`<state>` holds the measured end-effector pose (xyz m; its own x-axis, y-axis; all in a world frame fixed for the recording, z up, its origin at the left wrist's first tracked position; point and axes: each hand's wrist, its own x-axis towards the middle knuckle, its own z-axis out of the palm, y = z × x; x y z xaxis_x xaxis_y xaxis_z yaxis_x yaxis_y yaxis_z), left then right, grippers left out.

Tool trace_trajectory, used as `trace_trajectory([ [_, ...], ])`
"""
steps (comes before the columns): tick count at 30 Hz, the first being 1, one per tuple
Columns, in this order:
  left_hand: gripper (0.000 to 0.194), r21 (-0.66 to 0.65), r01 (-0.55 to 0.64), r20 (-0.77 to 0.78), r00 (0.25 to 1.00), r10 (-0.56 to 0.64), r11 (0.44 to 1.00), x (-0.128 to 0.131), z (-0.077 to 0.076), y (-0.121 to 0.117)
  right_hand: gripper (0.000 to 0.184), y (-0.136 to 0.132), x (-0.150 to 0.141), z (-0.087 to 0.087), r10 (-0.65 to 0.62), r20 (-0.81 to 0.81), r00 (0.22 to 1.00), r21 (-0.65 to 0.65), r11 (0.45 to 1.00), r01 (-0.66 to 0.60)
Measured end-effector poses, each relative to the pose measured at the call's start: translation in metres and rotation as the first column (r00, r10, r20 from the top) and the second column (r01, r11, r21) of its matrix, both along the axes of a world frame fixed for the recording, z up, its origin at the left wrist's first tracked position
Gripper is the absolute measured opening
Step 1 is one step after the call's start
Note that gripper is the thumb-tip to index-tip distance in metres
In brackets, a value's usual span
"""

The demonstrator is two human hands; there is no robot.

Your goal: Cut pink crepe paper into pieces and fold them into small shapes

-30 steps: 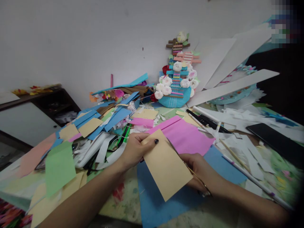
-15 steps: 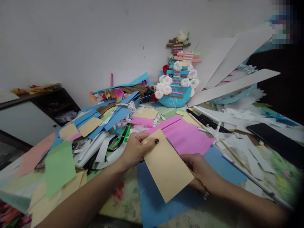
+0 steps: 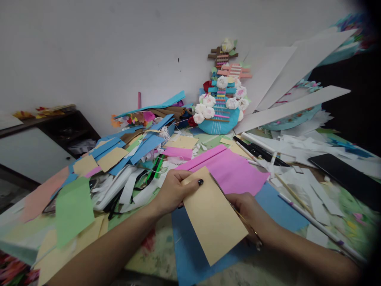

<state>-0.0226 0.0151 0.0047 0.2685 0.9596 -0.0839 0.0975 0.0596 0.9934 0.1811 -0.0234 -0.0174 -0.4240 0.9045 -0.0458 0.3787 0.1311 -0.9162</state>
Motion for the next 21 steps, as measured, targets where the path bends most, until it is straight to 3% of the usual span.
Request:
trace_trajectory([
  [8, 0.033, -0.011, 0.051, -0.004, 0.999, -0.051, 0.999, 0.002, 0.0, -0.002, 0.014, -0.003, -0.003, 0.013, -0.014, -0.167, 0.986, -0.139, 0.99, -0.01],
  [21, 0.034, -0.015, 0.068, -0.017, 0.997, -0.069, 0.998, 0.003, -0.005, -0.003, 0.016, -0.001, -0.002, 0.0, -0.035, -0.061, 0.998, -0.036, 0.999, 0.033],
])
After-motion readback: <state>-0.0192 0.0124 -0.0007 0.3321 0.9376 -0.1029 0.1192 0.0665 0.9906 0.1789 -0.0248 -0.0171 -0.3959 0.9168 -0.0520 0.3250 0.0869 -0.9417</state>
